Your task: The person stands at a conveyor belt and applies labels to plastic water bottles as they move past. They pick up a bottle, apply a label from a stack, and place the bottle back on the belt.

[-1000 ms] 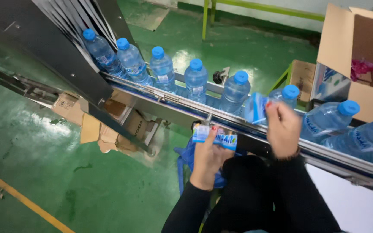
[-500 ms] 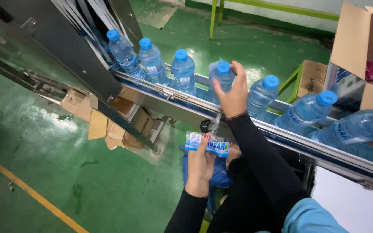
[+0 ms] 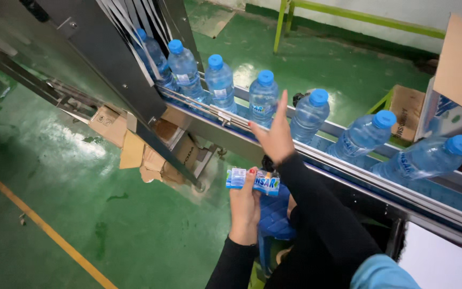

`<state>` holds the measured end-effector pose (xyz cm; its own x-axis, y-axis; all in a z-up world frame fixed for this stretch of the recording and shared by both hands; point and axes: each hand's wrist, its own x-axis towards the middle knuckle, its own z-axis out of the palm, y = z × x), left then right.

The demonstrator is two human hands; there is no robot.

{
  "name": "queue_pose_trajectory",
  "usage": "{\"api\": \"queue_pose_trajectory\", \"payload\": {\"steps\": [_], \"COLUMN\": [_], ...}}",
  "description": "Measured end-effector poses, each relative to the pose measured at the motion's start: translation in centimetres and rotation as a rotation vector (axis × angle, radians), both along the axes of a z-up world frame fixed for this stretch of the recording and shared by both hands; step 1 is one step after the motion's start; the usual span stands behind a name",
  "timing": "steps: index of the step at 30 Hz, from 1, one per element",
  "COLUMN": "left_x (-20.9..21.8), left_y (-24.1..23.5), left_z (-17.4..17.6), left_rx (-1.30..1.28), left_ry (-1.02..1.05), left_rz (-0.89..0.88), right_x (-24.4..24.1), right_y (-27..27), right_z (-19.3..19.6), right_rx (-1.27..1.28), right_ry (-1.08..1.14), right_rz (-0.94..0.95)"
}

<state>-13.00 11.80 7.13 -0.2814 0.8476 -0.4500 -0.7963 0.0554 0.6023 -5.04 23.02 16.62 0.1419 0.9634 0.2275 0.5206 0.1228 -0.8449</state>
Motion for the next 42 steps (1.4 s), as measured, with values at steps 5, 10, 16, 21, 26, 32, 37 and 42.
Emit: {"api": "queue_pose_trajectory", "payload": {"steps": [5, 10, 16, 21, 26, 32, 37, 42], "left_x": [0.0, 0.2, -1.9, -2.6, -4.1, -6.8, -8.1, -10.3], "left_y": [2.9, 3.0, 2.2, 1.5, -0.3, -2.5, -2.9, -4.3], "left_z": [-3.7, -0.1, 0.2, -5.2, -4.9, -2.3, -6.8, -9.2], "left_rx": [0.025, 0.105, 0.200, 0.182, 0.163, 0.157, 0.086, 0.153], "left_ry": [0.091, 0.173, -0.037, -0.094, -0.069, -0.046, -0.042, 0.034], "left_rz": [0.034, -0.080, -0.304, -0.262, -0.225, -0.225, -0.213, -0.291], "right_x": [2.5, 4.7, 8.5, 5.1, 0.4, -3.7, -0.1, 16.9], "right_y": [-7.9, -8.0, -2.0, 6.6, 9.1, 8.3, -7.7, -26.5], "right_z": [-3.3, -4.7, 1.4, 2.9, -1.3, -3.2, 0.8, -7.4], "right_rx": [-0.153, -0.242, 0.170, 0.672, 0.591, 0.465, 0.263, 0.068], "right_ry": [0.236, 0.626, 0.148, -0.398, -0.255, -0.089, 0.137, -0.185], "right_rz": [0.181, 0.161, -0.012, -0.163, -0.133, -0.071, 0.251, -0.130]}}
